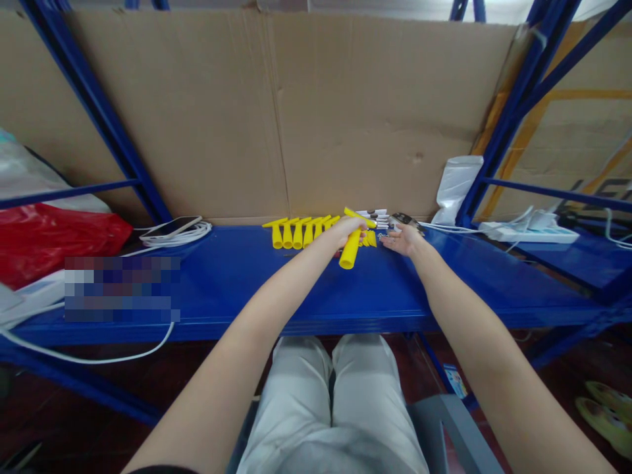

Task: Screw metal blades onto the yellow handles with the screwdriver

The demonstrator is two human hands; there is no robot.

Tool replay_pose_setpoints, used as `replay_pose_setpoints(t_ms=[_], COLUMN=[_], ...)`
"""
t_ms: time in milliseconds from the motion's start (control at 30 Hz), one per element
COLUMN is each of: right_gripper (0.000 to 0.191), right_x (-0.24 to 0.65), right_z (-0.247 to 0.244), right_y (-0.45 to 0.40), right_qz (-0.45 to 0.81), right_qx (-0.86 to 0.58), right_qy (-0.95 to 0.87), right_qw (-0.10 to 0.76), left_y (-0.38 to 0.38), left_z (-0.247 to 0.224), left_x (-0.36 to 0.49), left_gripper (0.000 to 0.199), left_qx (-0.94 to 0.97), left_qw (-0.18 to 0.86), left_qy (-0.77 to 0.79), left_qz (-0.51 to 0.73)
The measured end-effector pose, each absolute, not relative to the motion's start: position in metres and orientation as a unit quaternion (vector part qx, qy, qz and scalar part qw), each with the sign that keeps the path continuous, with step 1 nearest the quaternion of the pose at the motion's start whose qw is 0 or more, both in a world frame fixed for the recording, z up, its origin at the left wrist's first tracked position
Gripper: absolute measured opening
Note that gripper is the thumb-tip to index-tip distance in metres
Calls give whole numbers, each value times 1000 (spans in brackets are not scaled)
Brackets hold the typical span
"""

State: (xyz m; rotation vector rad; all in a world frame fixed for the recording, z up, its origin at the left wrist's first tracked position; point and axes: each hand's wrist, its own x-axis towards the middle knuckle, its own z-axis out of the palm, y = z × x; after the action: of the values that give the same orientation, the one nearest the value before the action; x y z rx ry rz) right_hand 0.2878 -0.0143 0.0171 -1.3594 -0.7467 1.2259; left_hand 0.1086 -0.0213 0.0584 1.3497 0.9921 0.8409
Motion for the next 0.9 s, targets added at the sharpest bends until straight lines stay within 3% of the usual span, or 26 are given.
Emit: replay_pose_setpoints(t_ms=[267, 400, 733, 900], right_gripper=[35, 33, 24, 18], right_x=[287, 283, 278, 265], right_z=[14, 16, 19, 23], right_y=[-11, -13, -24, -33], right_qz=[505, 521, 518, 390], right_qx=[-565, -551, -527, -547], right_qy=[-325, -306, -328, -501], right_qw=[566, 575, 589, 545], left_y=[-28, -26, -37, -34], left_z=[60, 49, 31, 25], left_x=[34, 21, 27, 32], left_gripper=[31, 33, 46, 51], left_qx=[617, 572, 564, 557], left_qw=[444, 440, 436, 436], left_qy=[450, 462, 499, 498], left_qz=[469, 515, 493, 503])
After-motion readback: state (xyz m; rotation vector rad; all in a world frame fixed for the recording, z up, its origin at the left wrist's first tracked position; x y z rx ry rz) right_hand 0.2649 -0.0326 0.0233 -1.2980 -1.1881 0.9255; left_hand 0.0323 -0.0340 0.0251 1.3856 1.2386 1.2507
